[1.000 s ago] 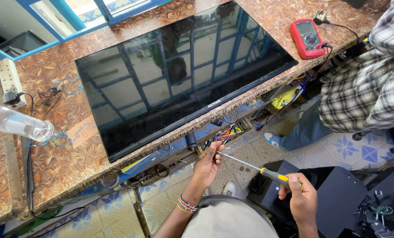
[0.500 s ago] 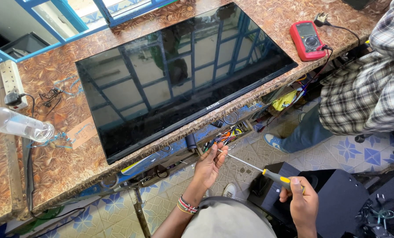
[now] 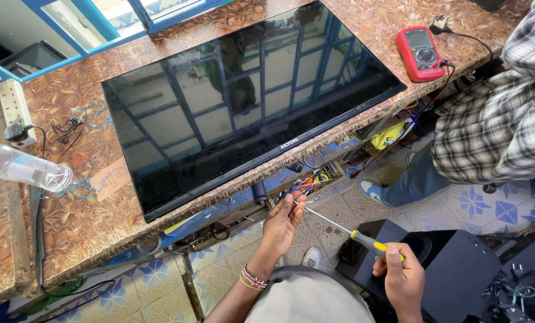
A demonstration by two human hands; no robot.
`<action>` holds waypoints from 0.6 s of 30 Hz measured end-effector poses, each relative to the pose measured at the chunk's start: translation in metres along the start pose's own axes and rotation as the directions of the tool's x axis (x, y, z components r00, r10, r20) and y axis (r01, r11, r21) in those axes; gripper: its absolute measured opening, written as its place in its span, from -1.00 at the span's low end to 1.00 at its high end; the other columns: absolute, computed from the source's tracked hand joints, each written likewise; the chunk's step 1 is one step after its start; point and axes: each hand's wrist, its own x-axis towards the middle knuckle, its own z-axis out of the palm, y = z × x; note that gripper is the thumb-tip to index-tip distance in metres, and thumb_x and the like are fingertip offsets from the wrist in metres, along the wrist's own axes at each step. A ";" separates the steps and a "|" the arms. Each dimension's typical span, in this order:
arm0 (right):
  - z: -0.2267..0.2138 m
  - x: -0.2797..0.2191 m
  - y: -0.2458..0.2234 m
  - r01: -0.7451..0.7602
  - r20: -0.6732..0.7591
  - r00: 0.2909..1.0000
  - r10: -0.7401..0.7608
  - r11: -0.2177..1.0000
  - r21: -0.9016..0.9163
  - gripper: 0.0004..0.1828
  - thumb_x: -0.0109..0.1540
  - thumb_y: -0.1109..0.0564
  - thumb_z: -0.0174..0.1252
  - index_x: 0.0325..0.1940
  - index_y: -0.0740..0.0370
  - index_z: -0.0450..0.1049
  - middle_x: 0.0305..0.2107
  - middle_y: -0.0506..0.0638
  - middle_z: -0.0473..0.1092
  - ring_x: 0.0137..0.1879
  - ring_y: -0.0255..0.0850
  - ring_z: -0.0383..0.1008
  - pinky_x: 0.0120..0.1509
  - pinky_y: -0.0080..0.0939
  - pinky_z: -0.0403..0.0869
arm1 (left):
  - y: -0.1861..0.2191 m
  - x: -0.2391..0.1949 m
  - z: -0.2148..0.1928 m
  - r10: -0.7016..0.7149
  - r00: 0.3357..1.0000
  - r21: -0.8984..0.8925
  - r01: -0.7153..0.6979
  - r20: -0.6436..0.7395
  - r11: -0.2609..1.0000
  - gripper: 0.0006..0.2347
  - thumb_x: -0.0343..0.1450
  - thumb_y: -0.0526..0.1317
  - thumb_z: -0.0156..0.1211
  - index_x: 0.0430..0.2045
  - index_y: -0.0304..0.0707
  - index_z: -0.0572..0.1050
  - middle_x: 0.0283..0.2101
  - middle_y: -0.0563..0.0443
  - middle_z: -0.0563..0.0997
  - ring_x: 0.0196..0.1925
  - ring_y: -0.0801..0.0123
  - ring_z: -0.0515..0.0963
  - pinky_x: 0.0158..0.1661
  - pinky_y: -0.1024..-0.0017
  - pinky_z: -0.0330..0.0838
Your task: The person uses a screwdriver to pry open the bottom bezel of a flat-screen television. They work along the edge of the TV, attempting to release the clips holding the frame in place.
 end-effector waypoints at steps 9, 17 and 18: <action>0.004 -0.001 -0.002 0.008 0.032 0.999 -0.011 0.997 0.080 -0.54 0.45 -0.06 -0.09 -0.36 0.33 0.40 -0.72 0.08 0.37 -0.58 -0.19 0.34 -0.43 -0.22 0.37 | 0.003 -0.003 0.002 -0.003 0.999 -0.001 0.003 -0.039 1.000 -0.68 0.41 -0.22 0.29 -0.04 -0.51 0.58 -0.14 -0.30 0.70 -0.32 0.41 0.69 -0.28 0.61 0.64; 0.002 0.000 0.003 -0.095 0.022 0.995 0.094 0.989 0.112 -0.53 0.45 -0.07 -0.09 -0.32 0.37 0.40 -0.71 0.13 0.35 -0.57 -0.14 0.31 -0.41 -0.17 0.36 | -0.002 -0.002 0.001 -0.018 0.999 -0.007 0.018 -0.031 1.000 -0.68 0.40 -0.20 0.29 -0.05 -0.47 0.59 -0.13 -0.26 0.70 -0.31 0.44 0.68 -0.27 0.63 0.63; 0.002 0.000 0.002 -0.096 0.008 0.995 0.095 0.990 0.104 -0.54 0.46 -0.07 -0.09 -0.30 0.37 0.40 -0.71 0.13 0.35 -0.57 -0.14 0.31 -0.42 -0.17 0.36 | -0.001 -0.002 0.002 -0.018 1.000 -0.005 0.018 -0.025 1.000 -0.68 0.41 -0.20 0.29 -0.04 -0.47 0.59 -0.14 -0.26 0.70 -0.32 0.44 0.68 -0.28 0.63 0.63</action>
